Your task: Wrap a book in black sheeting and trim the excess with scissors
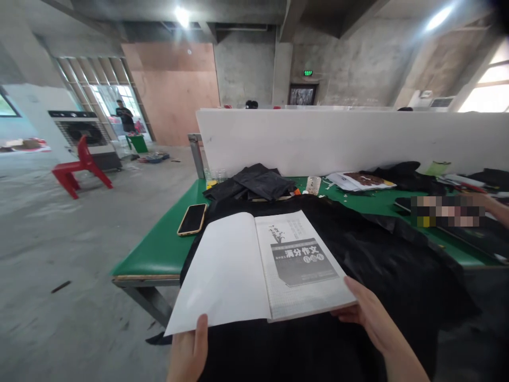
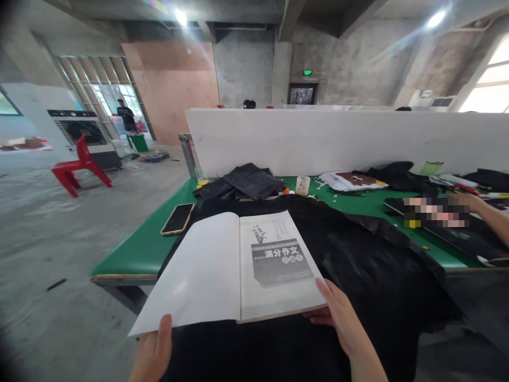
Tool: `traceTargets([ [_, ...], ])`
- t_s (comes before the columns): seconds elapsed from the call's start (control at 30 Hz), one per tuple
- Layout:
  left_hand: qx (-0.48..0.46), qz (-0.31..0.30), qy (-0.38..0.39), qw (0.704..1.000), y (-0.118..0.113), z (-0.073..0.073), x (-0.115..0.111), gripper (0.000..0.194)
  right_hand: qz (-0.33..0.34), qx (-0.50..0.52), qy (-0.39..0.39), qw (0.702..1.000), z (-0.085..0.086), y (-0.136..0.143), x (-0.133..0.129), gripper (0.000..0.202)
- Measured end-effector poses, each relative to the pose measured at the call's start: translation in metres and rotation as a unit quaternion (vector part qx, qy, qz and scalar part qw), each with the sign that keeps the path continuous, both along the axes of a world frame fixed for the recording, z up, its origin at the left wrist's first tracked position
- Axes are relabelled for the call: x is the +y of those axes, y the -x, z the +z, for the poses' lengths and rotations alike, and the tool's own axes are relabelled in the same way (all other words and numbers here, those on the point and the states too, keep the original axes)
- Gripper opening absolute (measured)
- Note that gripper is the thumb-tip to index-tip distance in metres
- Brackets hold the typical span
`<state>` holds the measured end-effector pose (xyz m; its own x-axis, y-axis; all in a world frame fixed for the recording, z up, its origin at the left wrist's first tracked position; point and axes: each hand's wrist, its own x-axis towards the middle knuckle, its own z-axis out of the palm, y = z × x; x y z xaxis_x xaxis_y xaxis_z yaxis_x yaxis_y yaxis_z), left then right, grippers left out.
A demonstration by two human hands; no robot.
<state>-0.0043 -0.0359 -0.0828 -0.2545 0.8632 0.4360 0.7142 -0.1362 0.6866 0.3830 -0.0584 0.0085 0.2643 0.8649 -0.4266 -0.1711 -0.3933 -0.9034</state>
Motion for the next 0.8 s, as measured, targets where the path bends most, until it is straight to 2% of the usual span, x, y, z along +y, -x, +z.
traceTargets([
  [0.07,0.056,-0.029,-0.001,0.998,0.010,0.004,0.008,0.060,-0.002,-0.035,-0.014,0.999,0.000,0.001,0.001,0.065],
  [0.2,0.138,-0.111,0.026,0.984,0.015,0.018,0.019,0.049,-0.076,-0.009,-0.084,0.994,-0.010,0.003,0.003,0.057],
  [0.3,0.167,-0.112,0.001,0.980,0.016,0.023,0.022,0.048,-0.117,-0.003,-0.103,0.988,-0.016,0.002,0.005,0.052],
  [0.4,0.149,-0.127,-0.029,0.980,0.018,0.030,0.023,0.052,-0.135,-0.012,-0.103,0.985,-0.017,-0.003,0.006,0.052],
  [0.5,0.103,-0.167,0.006,0.980,0.018,0.041,0.022,0.051,-0.141,-0.035,-0.108,0.984,-0.019,-0.014,0.005,0.053],
  [0.6,0.055,-0.167,0.040,0.984,0.020,0.045,0.019,0.043,-0.112,-0.135,-0.081,0.981,-0.019,-0.035,0.004,0.053],
  [0.63,0.040,-0.147,0.040,0.988,0.022,0.045,0.018,0.041,-0.096,-0.211,-0.051,0.971,-0.017,-0.042,0.004,0.053],
  [0.67,0.025,-0.119,0.036,0.992,0.024,0.045,0.017,0.039,-0.083,-0.305,-0.023,0.948,-0.013,-0.048,0.004,0.055],
  [0.73,0.011,-0.062,0.020,0.998,0.030,0.047,0.018,0.036,-0.087,-0.502,-0.008,0.861,0.001,-0.054,0.009,0.063],
  [0.8,0.028,-0.035,-0.002,0.999,0.036,0.055,0.024,0.034,-0.108,-0.622,-0.084,0.771,0.022,-0.043,0.022,0.070],
])
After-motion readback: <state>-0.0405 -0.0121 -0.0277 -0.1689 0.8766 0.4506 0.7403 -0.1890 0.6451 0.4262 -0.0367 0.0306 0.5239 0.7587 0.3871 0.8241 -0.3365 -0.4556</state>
